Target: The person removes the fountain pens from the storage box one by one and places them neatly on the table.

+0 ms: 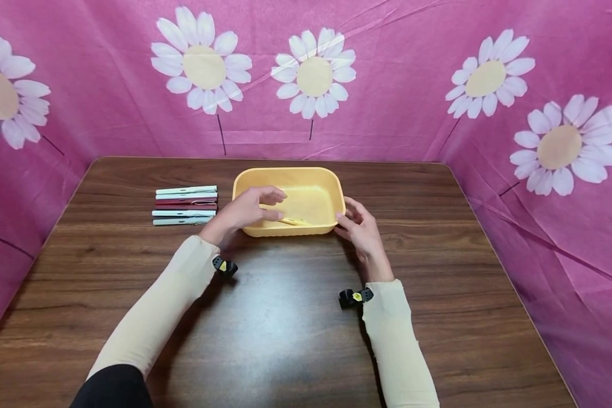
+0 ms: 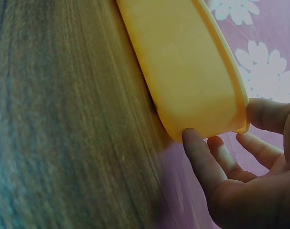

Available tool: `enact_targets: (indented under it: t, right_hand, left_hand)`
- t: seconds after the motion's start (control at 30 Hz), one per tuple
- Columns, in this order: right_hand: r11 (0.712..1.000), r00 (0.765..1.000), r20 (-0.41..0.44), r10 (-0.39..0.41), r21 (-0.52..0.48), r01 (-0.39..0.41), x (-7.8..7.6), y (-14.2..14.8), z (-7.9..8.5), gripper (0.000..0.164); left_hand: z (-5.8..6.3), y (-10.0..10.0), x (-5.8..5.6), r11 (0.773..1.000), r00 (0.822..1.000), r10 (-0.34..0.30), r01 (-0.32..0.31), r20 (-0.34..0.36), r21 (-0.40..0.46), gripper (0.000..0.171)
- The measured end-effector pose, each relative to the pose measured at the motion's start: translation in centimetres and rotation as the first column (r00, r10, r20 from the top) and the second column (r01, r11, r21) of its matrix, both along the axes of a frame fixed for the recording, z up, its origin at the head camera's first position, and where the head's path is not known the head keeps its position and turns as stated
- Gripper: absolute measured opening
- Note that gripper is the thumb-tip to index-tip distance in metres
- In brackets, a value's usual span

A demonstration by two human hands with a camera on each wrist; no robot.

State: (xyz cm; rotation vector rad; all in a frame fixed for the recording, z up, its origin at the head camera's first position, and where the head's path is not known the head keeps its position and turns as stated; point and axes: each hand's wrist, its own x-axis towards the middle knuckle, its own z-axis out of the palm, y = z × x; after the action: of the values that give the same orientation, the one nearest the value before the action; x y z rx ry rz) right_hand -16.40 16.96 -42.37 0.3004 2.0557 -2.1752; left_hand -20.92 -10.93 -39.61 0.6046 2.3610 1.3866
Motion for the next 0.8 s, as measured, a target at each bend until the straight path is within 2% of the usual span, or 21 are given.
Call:
enact_targets:
  t: [0.27, 0.53, 0.8]
  right_hand:
    - [1.0, 1.0, -0.001, 0.001, -0.008, -0.001, -0.1, 0.0, 0.0, 0.052]
    - [1.0, 1.0, 0.002, 0.006, -0.011, -0.006, 0.0, 0.0, -0.1, 0.052]
    - [1.0, 1.0, -0.004, 0.001, -0.02, -0.001, 0.0, 0.0, -0.1, 0.053]
  left_hand:
    - [0.0, 1.0, -0.5, 0.992, 0.998, -0.032, 0.026, -0.054, -0.125, 0.046]
    - [-0.7, 1.8, -0.9, 0.981, 0.999, -0.032, 0.026, -0.027, -0.191, 0.042]
    - [-0.9, 2.2, -1.3, 0.963, 0.993, -0.105, 0.089, -0.051, -0.253, 0.039]
